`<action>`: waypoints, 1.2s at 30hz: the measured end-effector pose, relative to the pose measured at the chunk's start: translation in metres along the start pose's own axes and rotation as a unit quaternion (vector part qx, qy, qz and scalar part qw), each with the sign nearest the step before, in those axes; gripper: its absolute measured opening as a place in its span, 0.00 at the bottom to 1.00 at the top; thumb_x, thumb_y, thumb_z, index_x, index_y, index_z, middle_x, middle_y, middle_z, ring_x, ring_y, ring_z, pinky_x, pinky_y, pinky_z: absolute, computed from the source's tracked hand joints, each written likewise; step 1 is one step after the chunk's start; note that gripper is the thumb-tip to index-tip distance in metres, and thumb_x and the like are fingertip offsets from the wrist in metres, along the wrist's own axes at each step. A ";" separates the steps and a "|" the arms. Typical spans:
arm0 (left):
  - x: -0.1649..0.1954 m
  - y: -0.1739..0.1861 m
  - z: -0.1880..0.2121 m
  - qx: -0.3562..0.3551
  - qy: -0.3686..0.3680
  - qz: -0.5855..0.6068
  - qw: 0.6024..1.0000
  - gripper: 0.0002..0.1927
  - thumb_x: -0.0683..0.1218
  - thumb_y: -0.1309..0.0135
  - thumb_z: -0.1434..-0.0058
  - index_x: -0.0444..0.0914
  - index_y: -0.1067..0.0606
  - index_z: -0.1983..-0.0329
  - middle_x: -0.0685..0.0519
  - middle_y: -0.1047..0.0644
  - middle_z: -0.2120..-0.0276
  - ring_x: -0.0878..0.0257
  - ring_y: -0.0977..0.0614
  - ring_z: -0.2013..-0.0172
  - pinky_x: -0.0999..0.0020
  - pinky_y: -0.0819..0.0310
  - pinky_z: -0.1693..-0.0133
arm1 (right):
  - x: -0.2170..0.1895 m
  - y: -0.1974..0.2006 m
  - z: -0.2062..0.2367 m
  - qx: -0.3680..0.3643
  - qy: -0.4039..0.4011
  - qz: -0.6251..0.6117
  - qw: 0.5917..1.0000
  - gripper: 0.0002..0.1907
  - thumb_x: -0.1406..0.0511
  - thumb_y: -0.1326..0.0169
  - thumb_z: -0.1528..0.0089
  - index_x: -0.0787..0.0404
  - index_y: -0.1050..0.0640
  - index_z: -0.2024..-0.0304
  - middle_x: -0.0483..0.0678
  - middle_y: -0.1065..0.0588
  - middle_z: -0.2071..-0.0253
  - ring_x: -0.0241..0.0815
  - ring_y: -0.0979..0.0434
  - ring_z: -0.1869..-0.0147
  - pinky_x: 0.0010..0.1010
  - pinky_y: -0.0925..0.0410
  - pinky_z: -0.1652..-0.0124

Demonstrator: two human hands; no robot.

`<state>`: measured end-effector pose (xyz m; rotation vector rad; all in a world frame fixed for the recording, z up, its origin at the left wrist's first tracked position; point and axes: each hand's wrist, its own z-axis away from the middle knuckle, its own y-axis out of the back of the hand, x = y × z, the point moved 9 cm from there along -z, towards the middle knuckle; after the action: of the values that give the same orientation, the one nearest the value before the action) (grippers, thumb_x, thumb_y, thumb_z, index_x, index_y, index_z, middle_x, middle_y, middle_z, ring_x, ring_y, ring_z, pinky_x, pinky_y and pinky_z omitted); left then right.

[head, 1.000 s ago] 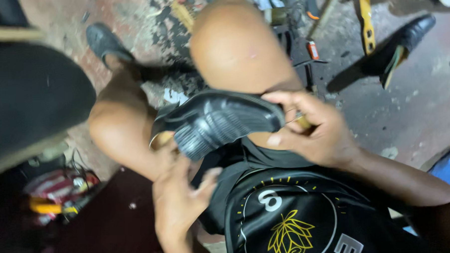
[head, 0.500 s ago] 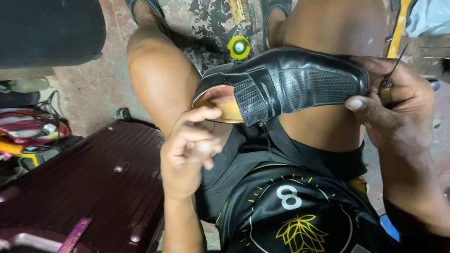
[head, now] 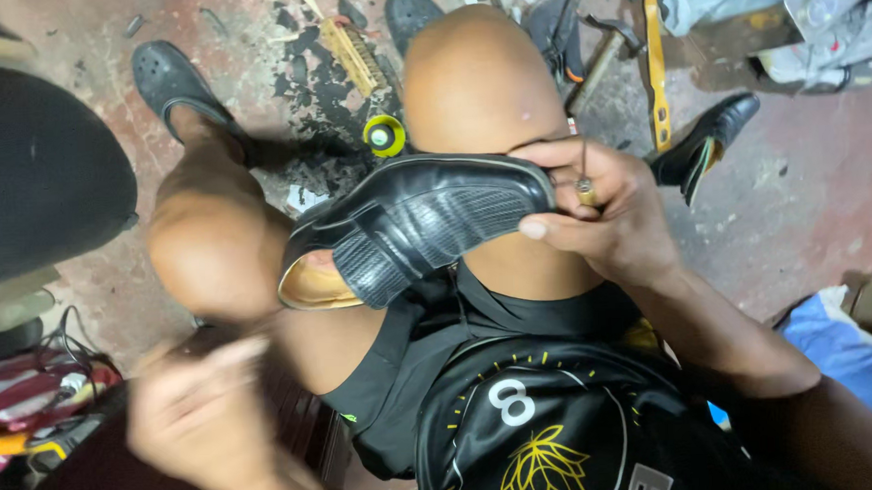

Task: The person stitches the sole of a black shoe using a curved awl and thread. They repeatedly pierce the sole, pull the thread through, and tighten the stitches while holding the shoe on their lap.

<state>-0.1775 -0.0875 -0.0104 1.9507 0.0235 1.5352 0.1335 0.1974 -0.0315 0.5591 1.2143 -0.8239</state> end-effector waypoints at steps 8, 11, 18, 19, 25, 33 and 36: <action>-0.150 0.057 0.006 0.125 0.248 0.007 0.961 0.09 0.43 0.38 0.32 0.41 0.27 0.55 0.57 0.19 0.62 0.70 0.21 0.67 0.76 0.25 0.71 | 0.007 0.017 -0.003 0.008 -0.020 0.026 0.999 0.29 0.76 0.34 0.49 0.68 0.24 0.44 0.31 0.39 0.73 0.21 0.44 0.71 0.14 0.48 0.68; -0.102 0.033 0.011 0.119 0.137 -0.112 0.977 0.15 0.43 0.39 0.34 0.38 0.29 0.48 0.52 0.25 0.56 0.59 0.22 0.62 0.67 0.28 0.62 | 0.012 0.028 0.000 0.015 -0.037 0.032 0.999 0.30 0.77 0.35 0.49 0.68 0.24 0.43 0.31 0.38 0.72 0.21 0.43 0.70 0.13 0.49 0.68; 0.106 -0.060 0.025 -0.071 -0.215 -0.178 0.958 0.10 0.38 0.55 0.34 0.37 0.22 0.59 0.49 0.21 0.54 0.52 0.17 0.54 0.56 0.23 0.48 | 0.013 0.034 -0.005 -0.034 0.022 -0.101 0.994 0.26 0.77 0.34 0.44 0.69 0.24 0.42 0.38 0.24 0.63 0.22 0.36 0.66 0.12 0.41 0.61; 0.114 -0.081 0.026 -0.151 -0.195 -0.148 0.958 0.10 0.39 0.53 0.35 0.36 0.22 0.55 0.47 0.21 0.52 0.50 0.17 0.53 0.56 0.22 0.49 | 0.014 0.034 -0.006 -0.042 0.026 -0.110 0.993 0.26 0.77 0.34 0.43 0.69 0.25 0.43 0.39 0.23 0.62 0.22 0.35 0.66 0.12 0.40 0.61; 0.107 -0.140 0.014 -0.350 -0.146 -0.115 0.918 0.09 0.42 0.43 0.41 0.35 0.23 0.57 0.44 0.21 0.55 0.43 0.18 0.54 0.54 0.24 0.52 | 0.014 0.033 -0.005 -0.034 0.025 -0.085 0.995 0.27 0.78 0.34 0.45 0.71 0.25 0.43 0.40 0.22 0.60 0.19 0.39 0.70 0.10 0.45 0.66; 0.079 -0.125 0.006 -0.340 -0.027 -0.088 0.936 0.04 0.40 0.45 0.33 0.35 0.24 0.58 0.45 0.20 0.64 0.47 0.17 0.61 0.57 0.23 0.56 | 0.009 0.025 -0.003 -0.019 0.017 -0.090 0.996 0.29 0.79 0.36 0.47 0.70 0.26 0.42 0.37 0.26 0.66 0.19 0.41 0.72 0.13 0.46 0.65; 0.087 -0.125 0.007 -0.344 -0.067 -0.077 0.933 0.07 0.39 0.47 0.35 0.34 0.24 0.55 0.43 0.21 0.61 0.46 0.18 0.58 0.56 0.23 0.53 | 0.007 0.022 -0.004 -0.027 0.012 -0.071 0.997 0.27 0.80 0.37 0.45 0.73 0.27 0.43 0.43 0.22 0.57 0.19 0.38 0.70 0.11 0.44 0.67</action>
<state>-0.0988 0.0420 0.0024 1.4374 -0.3649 1.0991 0.1496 0.2117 -0.0407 0.4432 1.3065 -0.9038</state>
